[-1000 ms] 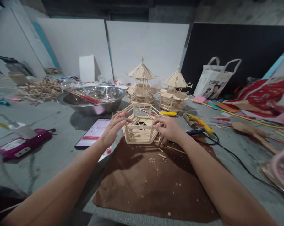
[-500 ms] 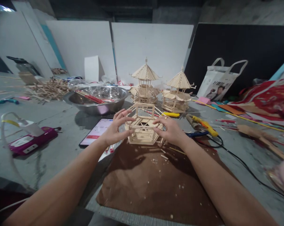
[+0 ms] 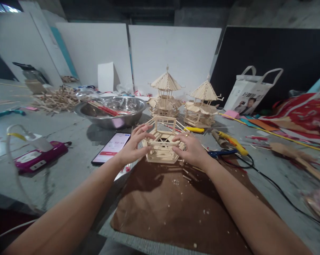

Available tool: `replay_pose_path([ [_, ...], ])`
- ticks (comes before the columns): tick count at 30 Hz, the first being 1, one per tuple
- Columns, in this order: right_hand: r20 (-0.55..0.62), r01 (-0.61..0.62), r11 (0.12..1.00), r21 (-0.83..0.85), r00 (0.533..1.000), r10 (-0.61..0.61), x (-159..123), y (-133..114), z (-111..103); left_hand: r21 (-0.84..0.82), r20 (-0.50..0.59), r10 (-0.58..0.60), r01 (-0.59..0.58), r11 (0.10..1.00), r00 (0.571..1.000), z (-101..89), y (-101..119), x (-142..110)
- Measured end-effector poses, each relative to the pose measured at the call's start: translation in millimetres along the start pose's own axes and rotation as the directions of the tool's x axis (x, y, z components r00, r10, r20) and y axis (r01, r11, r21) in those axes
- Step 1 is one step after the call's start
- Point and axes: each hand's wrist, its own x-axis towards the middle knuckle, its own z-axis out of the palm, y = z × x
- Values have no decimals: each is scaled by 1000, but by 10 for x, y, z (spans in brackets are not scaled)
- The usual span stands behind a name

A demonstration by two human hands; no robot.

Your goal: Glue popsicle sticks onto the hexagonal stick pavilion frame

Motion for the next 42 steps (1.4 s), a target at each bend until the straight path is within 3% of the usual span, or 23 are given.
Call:
replay_pose_path([
  [18,93,-89,996,13,992,87,-43,52,33,-102,125,-127,141,985,984,-44,-73,-17],
  [21,104,-104,993,56,990,98,-45,65,3,-248,90,-169,186,951,981,-71,-102,-18],
  [23,115,-99,993,64,989,91,-46,88,-35,-384,-15,-213,191,904,977,-75,-130,-6],
  [25,142,-71,996,50,988,64,-49,130,-77,-527,-153,-293,173,832,944,-67,-163,18],
  [27,170,-36,999,26,985,31,-54,189,-107,-644,-261,-419,166,746,870,-56,-195,50],
  [31,184,35,998,-45,983,-26,-56,308,-96,-771,-379,-680,193,608,628,-63,-239,98],
  [33,178,78,993,-86,982,-62,-49,341,-66,-801,-403,-733,175,572,548,-79,-234,109],
  [36,152,121,979,-163,984,-96,-38,345,-22,-809,-431,-730,132,573,531,-101,-185,115],
  [42,63,112,930,-351,993,-96,-36,230,37,-677,-537,-584,102,729,608,-104,-58,85],
])
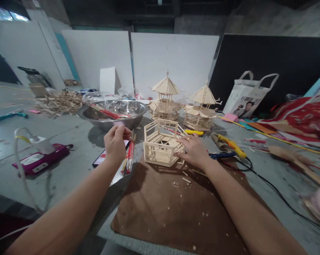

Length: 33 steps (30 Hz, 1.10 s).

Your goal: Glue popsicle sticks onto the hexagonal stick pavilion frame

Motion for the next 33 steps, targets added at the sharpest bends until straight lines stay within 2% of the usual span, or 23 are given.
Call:
replay_pose_path([
  [2,-41,-12,999,-48,999,10,9,-69,3,87,65,88,-93,992,994,-11,28,-60],
  [5,-84,-51,993,-102,996,42,24,-171,13,221,275,175,-239,946,946,-21,83,-185],
  [7,-102,-87,988,-130,992,74,31,-225,24,266,490,169,-332,905,855,-3,120,-275],
  [9,-110,-123,981,-152,988,107,35,-261,35,294,693,110,-420,859,712,36,141,-353],
  [10,-108,-136,978,-159,987,120,38,-274,41,315,772,62,-465,828,633,61,142,-384],
  [11,-106,-147,976,-161,986,131,40,-284,46,345,821,7,-506,790,571,86,137,-409],
  [12,-105,-156,975,-160,985,140,42,-294,52,392,841,-55,-536,748,538,109,125,-427],
  [13,-103,-161,975,-156,984,146,45,-303,57,440,845,-114,-557,704,523,128,109,-441],
  [17,-115,-181,972,-149,980,165,52,-345,67,589,789,-260,-565,578,557,169,17,-470],
  [22,-102,-190,969,-156,979,175,52,-404,41,654,746,-298,-572,495,596,194,-80,-514],
  [28,-100,-172,976,-130,982,160,57,-450,-18,718,684,-314,-528,454,659,226,-75,-565],
  [33,-116,-168,982,-81,980,158,68,-459,-22,724,673,-291,-525,447,681,232,-79,-594],
])
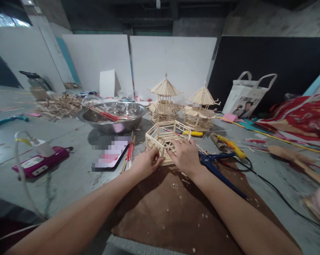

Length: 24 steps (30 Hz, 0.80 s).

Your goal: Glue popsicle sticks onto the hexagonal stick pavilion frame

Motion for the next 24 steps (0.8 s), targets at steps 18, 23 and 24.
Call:
replay_pose_path([
  [18,-100,-286,765,576,905,414,36,213,209,-27,-103,-130,128,991,986,-105,-264,136],
  [23,184,-444,356,822,799,572,72,246,312,-96,-140,-134,121,988,981,-52,-295,163],
  [24,194,-458,338,822,784,590,75,233,313,-110,-145,-137,122,986,980,-44,-301,168],
])
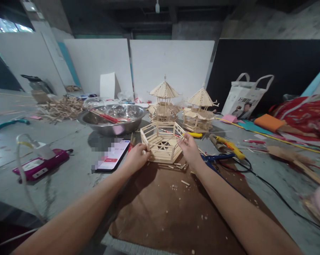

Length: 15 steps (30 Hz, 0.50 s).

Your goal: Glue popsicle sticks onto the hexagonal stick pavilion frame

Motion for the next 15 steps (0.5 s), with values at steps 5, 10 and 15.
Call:
replay_pose_path([
  [5,15,89,970,-226,996,-88,-49,-29,-21,-39,-16,-34,33,999,999,6,-15,22],
  [10,399,586,587,-559,810,-428,-60,-53,-126,-48,-6,-41,41,998,999,6,-14,36],
  [15,461,705,432,-563,701,-544,-70,-134,-146,-84,-17,-22,20,996,1000,21,-35,48],
])
